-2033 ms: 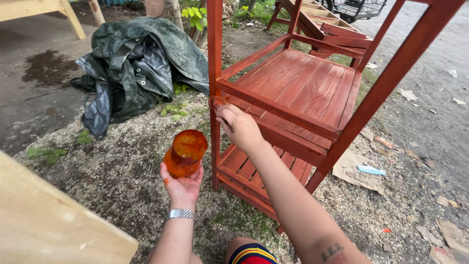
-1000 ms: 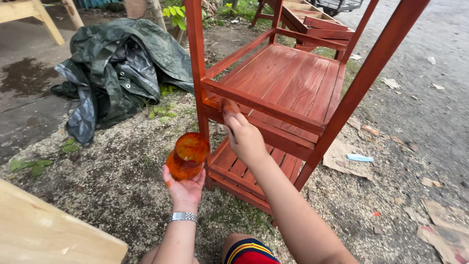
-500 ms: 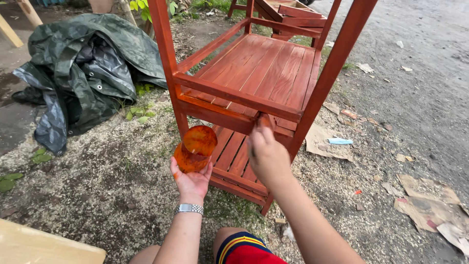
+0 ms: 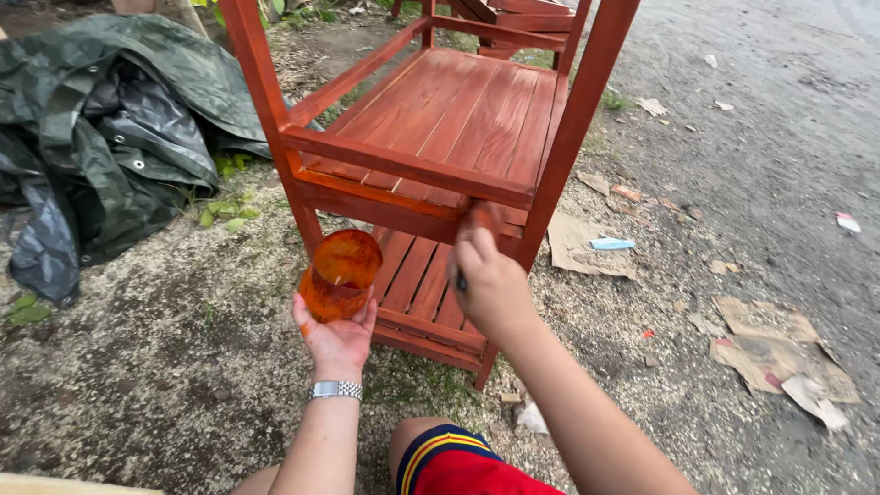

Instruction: The person applies red wood stain to a slatted wooden shelf rack using a brush, dipping the brush into a stain bottle. They open the stain bottle, pour stain into a container, and brush the stain onto the rack's legs, rails, and slats while sitting on the ground.

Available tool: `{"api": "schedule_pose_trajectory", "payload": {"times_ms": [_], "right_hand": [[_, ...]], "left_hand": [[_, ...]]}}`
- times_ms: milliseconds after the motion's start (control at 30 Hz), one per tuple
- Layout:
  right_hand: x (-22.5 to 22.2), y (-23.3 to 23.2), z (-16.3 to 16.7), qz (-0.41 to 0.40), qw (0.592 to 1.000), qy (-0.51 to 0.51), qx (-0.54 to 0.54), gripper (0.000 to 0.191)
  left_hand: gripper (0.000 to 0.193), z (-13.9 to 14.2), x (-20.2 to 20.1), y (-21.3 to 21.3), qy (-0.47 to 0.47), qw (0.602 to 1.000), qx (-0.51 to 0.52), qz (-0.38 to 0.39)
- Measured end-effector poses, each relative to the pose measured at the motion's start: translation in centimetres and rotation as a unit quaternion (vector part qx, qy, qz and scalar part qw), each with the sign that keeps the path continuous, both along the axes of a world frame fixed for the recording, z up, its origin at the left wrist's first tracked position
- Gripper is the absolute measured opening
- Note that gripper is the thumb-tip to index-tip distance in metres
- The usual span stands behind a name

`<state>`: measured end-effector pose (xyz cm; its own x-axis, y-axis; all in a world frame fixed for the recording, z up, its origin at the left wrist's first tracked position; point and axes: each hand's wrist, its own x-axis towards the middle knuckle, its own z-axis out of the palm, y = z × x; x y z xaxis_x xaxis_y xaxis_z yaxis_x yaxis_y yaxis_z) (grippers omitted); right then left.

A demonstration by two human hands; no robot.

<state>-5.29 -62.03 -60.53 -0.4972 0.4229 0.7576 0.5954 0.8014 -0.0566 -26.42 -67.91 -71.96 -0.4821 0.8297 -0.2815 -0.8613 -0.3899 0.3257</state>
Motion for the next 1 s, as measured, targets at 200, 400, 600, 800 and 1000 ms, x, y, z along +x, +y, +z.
{"api": "schedule_pose_trajectory", "payload": {"times_ms": [200, 400, 600, 800, 1000], "right_hand": [[0.0, -0.7, 2.0, -0.043, 0.995, -0.088, -0.003, 0.028], [-1.9, -3.4, 2.7, -0.056, 0.984, -0.142, -0.094, 0.032], [-1.1, -5.3, -0.7, 0.141, 0.976, -0.156, -0.063, 0.041], [-5.8, -1.6, -3.1, 0.23, 0.959, -0.158, 0.049, 0.025], [-14.4, 2.3, -3.1, 0.269, 0.929, -0.218, 0.127, 0.038]], "left_hand": [[0.092, -0.5, 1.4, 0.9, -0.008, 1.0, 0.004, -0.026], [0.09, -0.7, 0.8, -0.5, 0.002, 1.0, 0.014, -0.012], [0.088, -0.4, -1.9, -3.3, -0.028, 0.998, -0.015, 0.051], [0.088, 0.3, -3.5, -4.4, -0.061, 0.993, -0.015, 0.096], [0.089, 1.0, -3.8, -5.4, -0.042, 0.992, 0.003, 0.12]]}}
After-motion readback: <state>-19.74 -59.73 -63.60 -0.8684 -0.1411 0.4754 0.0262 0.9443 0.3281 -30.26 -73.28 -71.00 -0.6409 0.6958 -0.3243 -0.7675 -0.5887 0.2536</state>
